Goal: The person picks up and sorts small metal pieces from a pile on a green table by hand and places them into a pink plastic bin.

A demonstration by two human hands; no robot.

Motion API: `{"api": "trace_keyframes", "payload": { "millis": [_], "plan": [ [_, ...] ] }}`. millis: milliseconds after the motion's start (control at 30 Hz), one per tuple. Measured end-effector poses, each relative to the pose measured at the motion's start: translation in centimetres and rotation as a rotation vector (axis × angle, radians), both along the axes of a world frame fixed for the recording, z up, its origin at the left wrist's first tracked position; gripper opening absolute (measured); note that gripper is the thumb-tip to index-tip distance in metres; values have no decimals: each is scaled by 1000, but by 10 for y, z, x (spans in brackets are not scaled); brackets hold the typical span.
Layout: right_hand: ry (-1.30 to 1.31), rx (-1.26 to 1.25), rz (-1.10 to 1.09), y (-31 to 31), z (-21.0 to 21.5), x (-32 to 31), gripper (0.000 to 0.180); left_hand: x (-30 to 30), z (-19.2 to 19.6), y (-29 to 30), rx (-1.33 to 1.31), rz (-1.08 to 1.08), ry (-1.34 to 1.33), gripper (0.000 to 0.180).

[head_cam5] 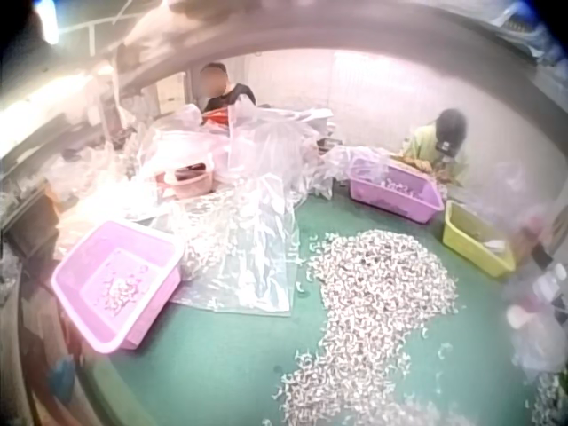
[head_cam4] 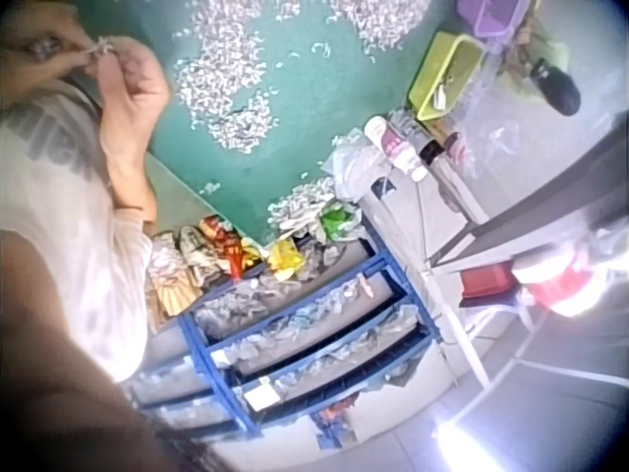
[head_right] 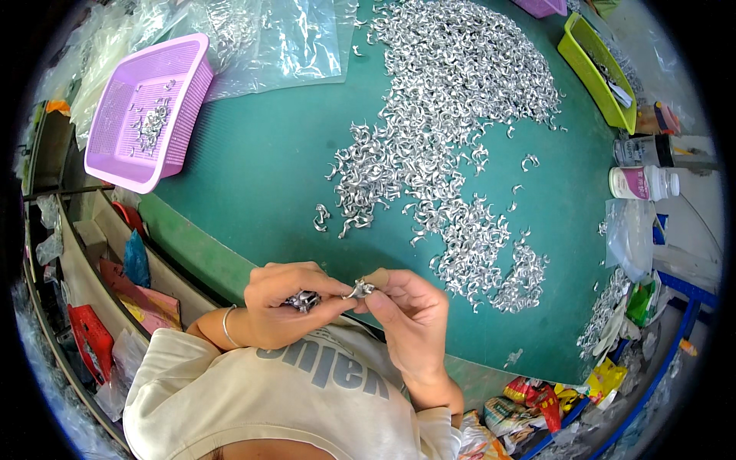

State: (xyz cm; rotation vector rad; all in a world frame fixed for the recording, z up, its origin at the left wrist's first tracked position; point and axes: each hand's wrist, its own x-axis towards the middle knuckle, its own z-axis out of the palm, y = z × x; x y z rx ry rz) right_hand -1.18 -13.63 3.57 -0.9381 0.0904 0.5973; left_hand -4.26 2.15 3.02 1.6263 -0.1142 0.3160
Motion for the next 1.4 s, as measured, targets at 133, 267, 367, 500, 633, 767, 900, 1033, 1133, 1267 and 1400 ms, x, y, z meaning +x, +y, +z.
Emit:
{"api": "trace_keyframes", "payload": {
  "millis": [133,267,367,500,633,767,900,1033,1133,1267,1400],
  "plan": [
    [43,29,11,-1,-2,0,17,0,1,-1,10,11,0,19],
    [58,58,17,-3,-4,0,17,1,2,-1,56,1,12,18],
    [93,79,28,-3,-5,1,18,1,6,1,127,-23,-7,19],
    [81,89,55,-4,-7,1,18,-1,3,-1,222,18,-111,20],
    [60,87,50,-4,-6,0,19,0,4,1,305,5,-158,20],
    [53,110,52,-6,-8,0,19,0,6,2,320,-21,-151,20],
    [72,105,44,-7,-8,-1,19,0,7,1,308,-21,-130,19],
    [48,78,14,-7,-2,-1,18,5,13,4,104,-85,66,17],
    [18,59,-3,-8,1,0,16,8,16,6,-51,-140,218,14],
    [-10,57,-10,-10,3,1,15,10,18,5,-117,-176,292,12],
    [-14,49,-15,-12,7,0,15,11,21,3,-100,-188,276,12]
  ]
}}
